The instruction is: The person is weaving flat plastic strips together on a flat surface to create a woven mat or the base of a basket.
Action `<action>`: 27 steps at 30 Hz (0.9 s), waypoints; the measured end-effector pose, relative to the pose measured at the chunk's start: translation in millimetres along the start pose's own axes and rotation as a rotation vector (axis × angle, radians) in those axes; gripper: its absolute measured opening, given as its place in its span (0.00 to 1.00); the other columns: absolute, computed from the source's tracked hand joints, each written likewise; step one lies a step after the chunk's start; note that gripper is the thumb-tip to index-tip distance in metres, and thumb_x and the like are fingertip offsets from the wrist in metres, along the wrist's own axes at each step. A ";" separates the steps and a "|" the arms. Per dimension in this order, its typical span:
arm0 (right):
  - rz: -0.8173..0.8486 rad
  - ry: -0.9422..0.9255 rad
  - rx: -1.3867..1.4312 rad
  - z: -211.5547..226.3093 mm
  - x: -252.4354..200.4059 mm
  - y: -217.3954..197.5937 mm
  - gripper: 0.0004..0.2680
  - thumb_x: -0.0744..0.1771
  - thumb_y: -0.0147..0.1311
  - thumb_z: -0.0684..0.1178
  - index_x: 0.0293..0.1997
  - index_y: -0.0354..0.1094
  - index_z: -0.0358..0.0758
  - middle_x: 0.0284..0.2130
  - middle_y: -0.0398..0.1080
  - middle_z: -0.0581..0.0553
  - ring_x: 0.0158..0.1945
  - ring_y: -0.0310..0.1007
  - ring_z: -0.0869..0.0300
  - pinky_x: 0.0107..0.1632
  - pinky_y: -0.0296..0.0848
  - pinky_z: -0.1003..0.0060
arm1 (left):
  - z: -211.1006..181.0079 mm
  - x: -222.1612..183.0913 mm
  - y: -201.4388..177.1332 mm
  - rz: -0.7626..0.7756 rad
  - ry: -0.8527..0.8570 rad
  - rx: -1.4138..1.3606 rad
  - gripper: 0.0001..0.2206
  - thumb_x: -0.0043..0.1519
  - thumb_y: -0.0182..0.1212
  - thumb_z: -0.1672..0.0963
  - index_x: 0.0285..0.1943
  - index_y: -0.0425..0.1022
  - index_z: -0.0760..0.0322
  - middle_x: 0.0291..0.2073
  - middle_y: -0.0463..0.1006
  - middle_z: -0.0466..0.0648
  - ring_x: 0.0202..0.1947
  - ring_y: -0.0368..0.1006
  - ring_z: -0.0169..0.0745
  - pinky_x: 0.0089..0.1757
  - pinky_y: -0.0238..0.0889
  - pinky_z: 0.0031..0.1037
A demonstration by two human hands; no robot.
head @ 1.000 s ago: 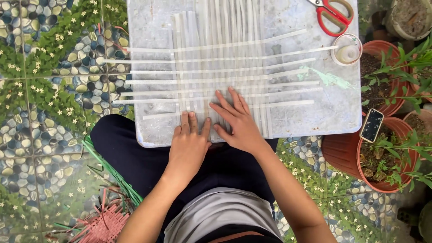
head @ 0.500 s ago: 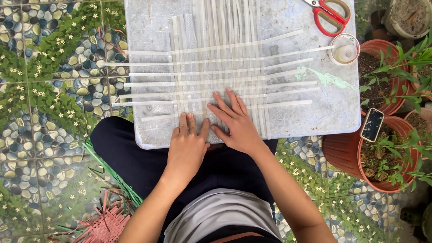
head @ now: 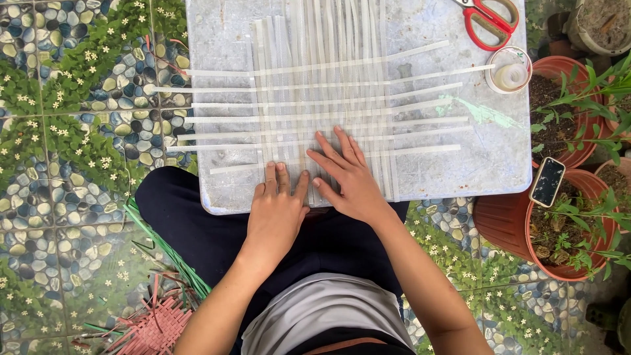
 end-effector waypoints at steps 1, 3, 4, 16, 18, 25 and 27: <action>0.000 -0.001 0.001 0.6 -0.1 0.9 0.17 0.66 0.51 0.51 0.63 0.64 0.46 0.69 0.53 0.46 0.74 0.36 0.43 0.71 0.37 0.48 | -0.1 -0.2 0.2 0.001 -0.001 0.001 0.29 0.54 0.65 0.51 0.66 0.67 0.58 0.54 0.71 0.73 0.62 0.61 0.73 0.49 0.59 0.43; -0.009 -0.018 -0.063 2.8 0.1 1.4 0.18 0.65 0.54 0.50 0.63 0.63 0.45 0.69 0.53 0.44 0.74 0.37 0.42 0.71 0.37 0.48 | -0.7 0.2 0.3 -0.001 0.001 0.015 0.29 0.54 0.65 0.50 0.66 0.67 0.58 0.54 0.71 0.74 0.61 0.62 0.73 0.48 0.59 0.43; -0.010 -0.019 -0.063 2.9 0.3 0.0 0.18 0.65 0.54 0.50 0.63 0.63 0.45 0.69 0.53 0.44 0.74 0.37 0.42 0.71 0.37 0.48 | -0.4 0.4 0.4 -0.002 0.001 0.015 0.29 0.54 0.65 0.50 0.66 0.67 0.58 0.54 0.71 0.74 0.61 0.62 0.73 0.48 0.59 0.43; -0.007 -0.005 -0.001 -0.7 -0.6 1.1 0.18 0.65 0.53 0.50 0.63 0.64 0.45 0.68 0.54 0.45 0.74 0.37 0.42 0.71 0.37 0.47 | -0.1 0.7 -0.3 0.006 0.000 0.003 0.29 0.55 0.64 0.51 0.66 0.67 0.58 0.54 0.70 0.74 0.62 0.61 0.74 0.49 0.59 0.44; -0.014 -0.028 -0.063 0.8 -0.6 3.0 0.19 0.64 0.55 0.49 0.63 0.63 0.45 0.68 0.54 0.44 0.73 0.38 0.41 0.71 0.38 0.47 | -0.5 0.5 -0.4 0.002 0.005 0.014 0.29 0.55 0.64 0.51 0.66 0.67 0.58 0.54 0.71 0.74 0.61 0.62 0.74 0.49 0.59 0.44; -0.013 -0.023 -0.068 0.4 -1.1 2.6 0.20 0.64 0.55 0.49 0.63 0.63 0.45 0.68 0.54 0.44 0.73 0.38 0.41 0.71 0.38 0.47 | 0.0 0.9 1.2 0.021 -0.001 -0.007 0.29 0.55 0.64 0.51 0.67 0.66 0.58 0.55 0.70 0.74 0.62 0.60 0.74 0.49 0.58 0.44; -0.017 -0.019 -0.053 -1.6 -1.3 3.6 0.19 0.64 0.56 0.49 0.63 0.63 0.45 0.68 0.54 0.45 0.73 0.38 0.42 0.71 0.38 0.47 | 0.3 0.8 0.9 0.030 -0.004 -0.010 0.29 0.55 0.63 0.51 0.67 0.66 0.59 0.55 0.70 0.74 0.62 0.60 0.74 0.49 0.58 0.44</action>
Point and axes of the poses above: each hand's wrist, its own x-axis towards the middle knuckle, its own y-axis out of the palm, z = x × y, the point moved 7 cm from there along x, towards the middle knuckle
